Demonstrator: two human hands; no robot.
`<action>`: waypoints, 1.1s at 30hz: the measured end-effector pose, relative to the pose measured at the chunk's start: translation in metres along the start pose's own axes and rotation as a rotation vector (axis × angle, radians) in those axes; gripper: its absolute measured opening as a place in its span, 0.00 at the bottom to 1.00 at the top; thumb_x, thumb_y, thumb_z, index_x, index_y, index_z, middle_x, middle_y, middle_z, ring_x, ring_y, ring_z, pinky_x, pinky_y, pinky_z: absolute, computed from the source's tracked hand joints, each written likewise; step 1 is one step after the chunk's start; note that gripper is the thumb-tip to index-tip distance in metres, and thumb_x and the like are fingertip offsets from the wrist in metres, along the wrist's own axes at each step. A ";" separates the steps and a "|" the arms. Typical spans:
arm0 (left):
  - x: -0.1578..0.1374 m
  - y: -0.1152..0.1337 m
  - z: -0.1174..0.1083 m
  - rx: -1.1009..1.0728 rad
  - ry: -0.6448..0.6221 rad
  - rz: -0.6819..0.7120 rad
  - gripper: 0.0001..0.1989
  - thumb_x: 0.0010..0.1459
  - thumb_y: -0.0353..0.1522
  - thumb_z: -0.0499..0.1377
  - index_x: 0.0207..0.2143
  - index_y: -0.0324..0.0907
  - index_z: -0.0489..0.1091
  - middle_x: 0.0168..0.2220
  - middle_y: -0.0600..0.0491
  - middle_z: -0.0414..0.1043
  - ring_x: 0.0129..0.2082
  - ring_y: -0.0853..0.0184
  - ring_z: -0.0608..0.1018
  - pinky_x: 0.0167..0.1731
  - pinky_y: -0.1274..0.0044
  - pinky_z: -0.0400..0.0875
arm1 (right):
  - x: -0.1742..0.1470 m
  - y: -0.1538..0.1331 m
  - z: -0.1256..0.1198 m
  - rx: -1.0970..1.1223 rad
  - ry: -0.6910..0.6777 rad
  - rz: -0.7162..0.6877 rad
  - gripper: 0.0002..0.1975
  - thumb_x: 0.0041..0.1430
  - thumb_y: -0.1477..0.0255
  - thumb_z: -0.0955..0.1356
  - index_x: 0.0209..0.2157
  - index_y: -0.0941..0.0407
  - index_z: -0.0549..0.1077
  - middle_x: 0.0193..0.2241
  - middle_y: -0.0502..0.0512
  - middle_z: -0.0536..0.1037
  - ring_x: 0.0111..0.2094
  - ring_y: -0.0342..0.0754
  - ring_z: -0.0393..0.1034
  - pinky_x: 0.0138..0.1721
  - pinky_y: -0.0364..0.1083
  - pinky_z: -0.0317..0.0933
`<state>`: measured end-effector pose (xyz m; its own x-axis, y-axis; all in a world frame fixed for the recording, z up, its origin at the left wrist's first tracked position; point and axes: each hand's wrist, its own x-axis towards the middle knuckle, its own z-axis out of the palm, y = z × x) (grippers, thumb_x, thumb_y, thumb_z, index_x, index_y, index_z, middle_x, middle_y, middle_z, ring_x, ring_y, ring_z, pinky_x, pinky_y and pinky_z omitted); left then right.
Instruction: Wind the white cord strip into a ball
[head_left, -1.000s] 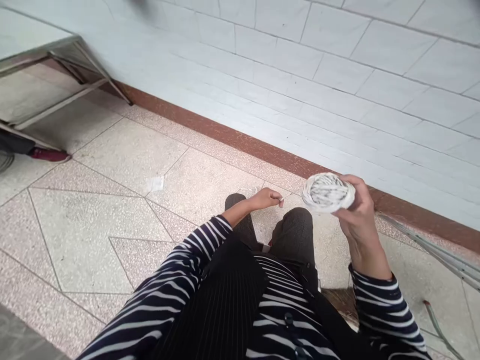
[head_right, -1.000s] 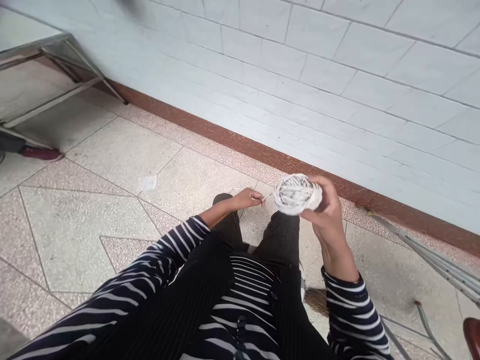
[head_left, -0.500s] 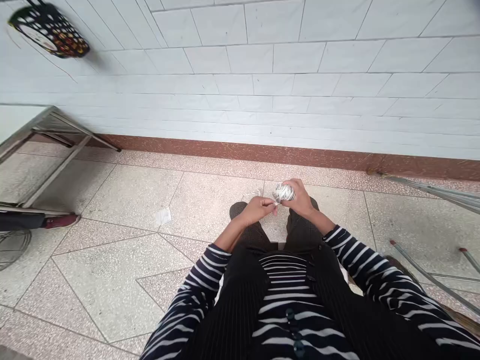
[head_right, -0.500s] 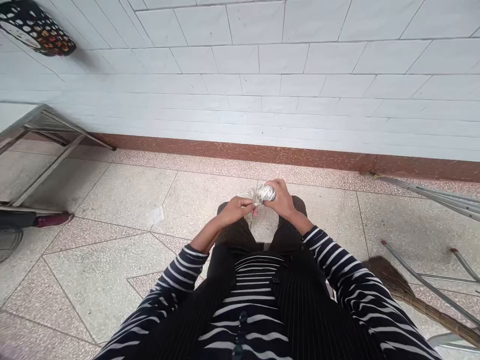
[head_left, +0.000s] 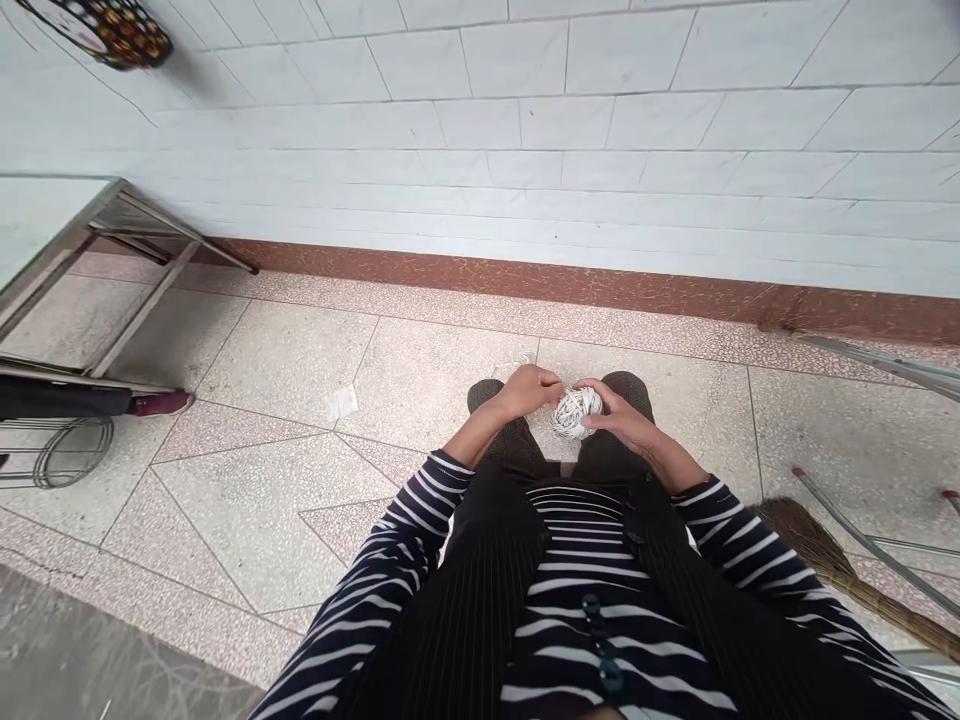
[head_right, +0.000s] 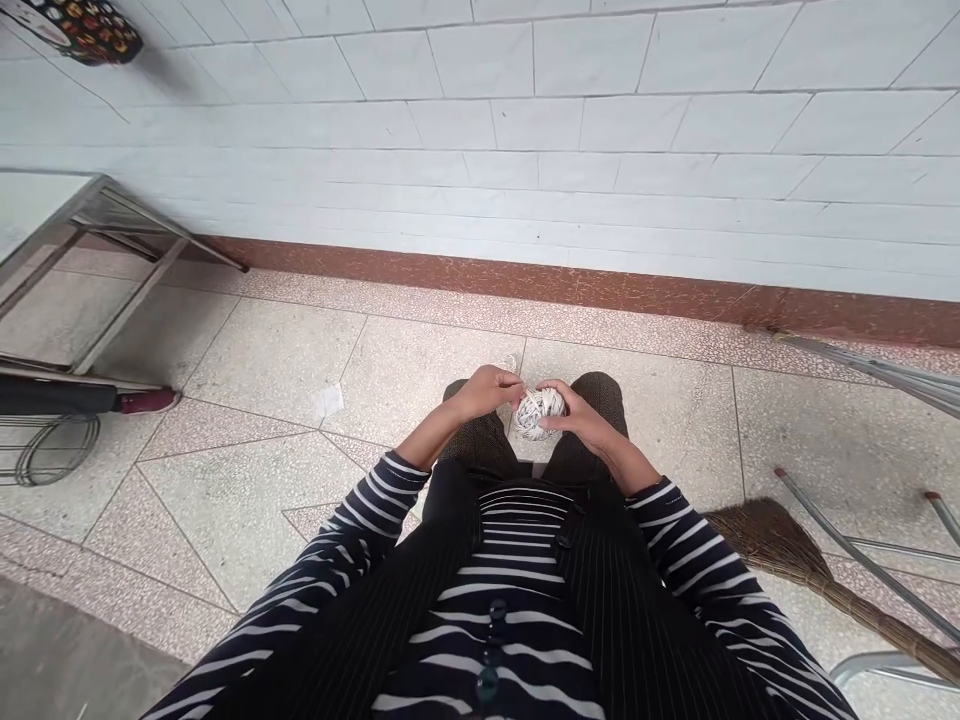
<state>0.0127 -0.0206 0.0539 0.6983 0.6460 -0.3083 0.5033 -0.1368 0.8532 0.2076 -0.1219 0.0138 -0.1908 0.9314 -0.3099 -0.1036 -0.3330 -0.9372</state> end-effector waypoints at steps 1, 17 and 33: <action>0.000 0.000 -0.002 0.006 -0.016 0.002 0.17 0.56 0.36 0.54 0.19 0.37 0.72 0.20 0.56 0.70 0.21 0.74 0.65 0.25 0.80 0.56 | 0.000 0.000 0.001 0.007 0.008 0.012 0.32 0.42 0.65 0.77 0.50 0.50 0.67 0.42 0.53 0.73 0.43 0.54 0.69 0.43 0.51 0.64; 0.017 -0.049 0.002 0.154 0.207 0.006 0.15 0.61 0.27 0.53 0.47 0.40 0.75 0.49 0.48 0.77 0.48 0.64 0.77 0.52 0.74 0.67 | -0.022 -0.020 -0.015 0.133 0.083 0.014 0.31 0.41 0.66 0.76 0.50 0.48 0.69 0.42 0.52 0.76 0.42 0.55 0.71 0.43 0.51 0.65; 0.003 -0.080 0.112 -0.040 -0.009 0.041 0.14 0.66 0.35 0.54 0.42 0.39 0.78 0.39 0.51 0.80 0.40 0.63 0.78 0.39 0.79 0.67 | -0.070 0.005 -0.004 0.410 0.073 0.098 0.37 0.37 0.65 0.78 0.53 0.46 0.69 0.51 0.58 0.77 0.55 0.66 0.70 0.53 0.62 0.63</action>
<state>0.0318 -0.0914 -0.0625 0.7224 0.6340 -0.2760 0.4533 -0.1328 0.8814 0.2243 -0.1884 0.0306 -0.1508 0.8953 -0.4191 -0.4709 -0.4379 -0.7658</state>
